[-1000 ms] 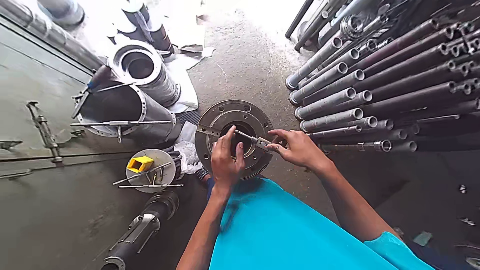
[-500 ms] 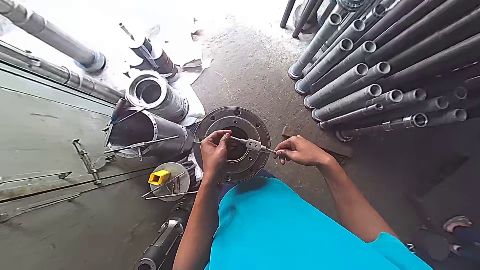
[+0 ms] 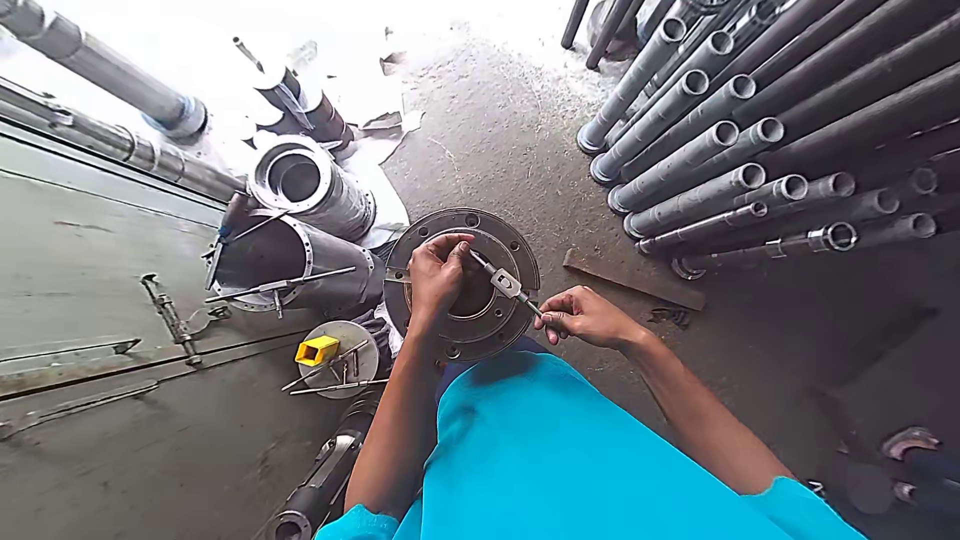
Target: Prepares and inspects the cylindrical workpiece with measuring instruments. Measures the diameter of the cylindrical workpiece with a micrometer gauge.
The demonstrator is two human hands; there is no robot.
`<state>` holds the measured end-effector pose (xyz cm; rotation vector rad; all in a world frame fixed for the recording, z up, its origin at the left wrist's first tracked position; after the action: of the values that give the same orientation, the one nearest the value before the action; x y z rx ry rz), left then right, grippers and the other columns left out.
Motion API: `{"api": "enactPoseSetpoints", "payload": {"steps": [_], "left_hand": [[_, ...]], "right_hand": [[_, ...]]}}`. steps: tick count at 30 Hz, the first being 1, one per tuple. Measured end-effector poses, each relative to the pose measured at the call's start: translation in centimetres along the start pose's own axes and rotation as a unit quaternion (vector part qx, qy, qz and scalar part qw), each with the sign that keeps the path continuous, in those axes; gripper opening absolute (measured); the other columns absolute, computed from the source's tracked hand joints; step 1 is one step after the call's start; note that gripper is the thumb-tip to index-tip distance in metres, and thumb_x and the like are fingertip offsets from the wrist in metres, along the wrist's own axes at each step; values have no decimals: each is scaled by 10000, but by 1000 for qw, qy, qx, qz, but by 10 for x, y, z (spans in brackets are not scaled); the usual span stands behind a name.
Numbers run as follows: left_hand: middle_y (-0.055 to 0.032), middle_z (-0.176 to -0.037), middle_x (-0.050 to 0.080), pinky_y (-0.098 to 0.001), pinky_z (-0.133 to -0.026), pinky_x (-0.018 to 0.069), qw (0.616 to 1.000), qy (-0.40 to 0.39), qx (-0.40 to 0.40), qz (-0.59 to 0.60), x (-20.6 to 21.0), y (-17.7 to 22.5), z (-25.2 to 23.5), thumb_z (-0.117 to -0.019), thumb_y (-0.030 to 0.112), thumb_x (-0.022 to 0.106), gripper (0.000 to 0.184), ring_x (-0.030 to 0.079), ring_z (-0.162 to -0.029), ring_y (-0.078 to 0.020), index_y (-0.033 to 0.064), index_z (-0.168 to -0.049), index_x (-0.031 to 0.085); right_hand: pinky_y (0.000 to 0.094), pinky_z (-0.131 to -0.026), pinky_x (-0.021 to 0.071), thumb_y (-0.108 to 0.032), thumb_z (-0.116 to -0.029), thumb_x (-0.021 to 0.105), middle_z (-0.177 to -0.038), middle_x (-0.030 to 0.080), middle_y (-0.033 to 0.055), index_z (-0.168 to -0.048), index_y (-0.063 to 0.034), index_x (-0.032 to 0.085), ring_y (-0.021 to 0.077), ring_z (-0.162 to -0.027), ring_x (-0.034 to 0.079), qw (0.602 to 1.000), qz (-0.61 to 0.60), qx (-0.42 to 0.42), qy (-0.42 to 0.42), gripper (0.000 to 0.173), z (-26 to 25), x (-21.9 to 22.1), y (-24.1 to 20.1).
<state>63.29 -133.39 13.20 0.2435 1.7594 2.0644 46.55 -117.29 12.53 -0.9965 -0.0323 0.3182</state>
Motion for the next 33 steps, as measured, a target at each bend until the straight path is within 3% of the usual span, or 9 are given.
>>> {"api": "enactPoseSetpoints", "payload": {"steps": [6,12,14,19,29,33], "left_hand": [[-48,-860,772,-344,-668,637,1000,-18,-7,-9,10,-5,-25,-1009,123,633,155,734,-692,-146,76,-1076,765],[-11,-931,774,-357,-761,619,994,-68,-21,-82,25,3,-40,-1019,144,609,177,733,-799,-104,132,-1079,776],[13,-955,775,-363,-795,577,990,-89,-16,-111,29,6,-45,-1015,157,615,178,714,-848,-78,157,-1075,783],[18,-975,772,-392,-823,577,977,-148,-8,-154,46,12,-56,-1015,181,614,177,714,-876,-86,172,-1069,782],[-22,-974,765,-470,-849,545,924,-268,70,-263,96,38,-62,-1012,176,582,214,708,-917,-151,176,-1088,782],[-27,-931,756,-483,-828,538,904,-304,90,-286,107,42,-62,-1013,174,573,225,701,-872,-167,180,-1096,781]], "right_hand": [[198,-600,538,-69,-1051,534,-719,713,5,-966,0,730,32,-595,631,998,-54,-3,-23,225,-4,14,4],[190,-613,542,-54,-1052,516,-731,717,0,-973,12,708,24,-612,641,993,-114,-7,-26,218,-6,33,4],[194,-617,547,-63,-1055,521,-745,724,8,-975,14,708,30,-624,650,991,-128,-8,-23,217,-7,38,5],[192,-617,550,-87,-1052,542,-753,732,1,-971,0,711,28,-632,660,987,-162,-7,2,207,-10,50,5],[228,-672,574,-98,-1064,528,-815,754,36,-1073,26,701,62,-692,692,970,-231,-15,68,214,-20,80,-3],[232,-685,584,-77,-1068,514,-827,756,49,-1086,36,699,70,-701,701,964,-251,-18,86,218,-25,87,-8]]}}
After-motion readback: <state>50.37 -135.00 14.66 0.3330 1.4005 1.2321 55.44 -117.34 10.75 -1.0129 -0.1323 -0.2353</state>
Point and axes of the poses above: each hand's wrist, its own z-axis away from the middle knuckle, its own x-axis out of the palm, y = z × x, the point moved 10 cm from there along -z, towards the middle knuckle
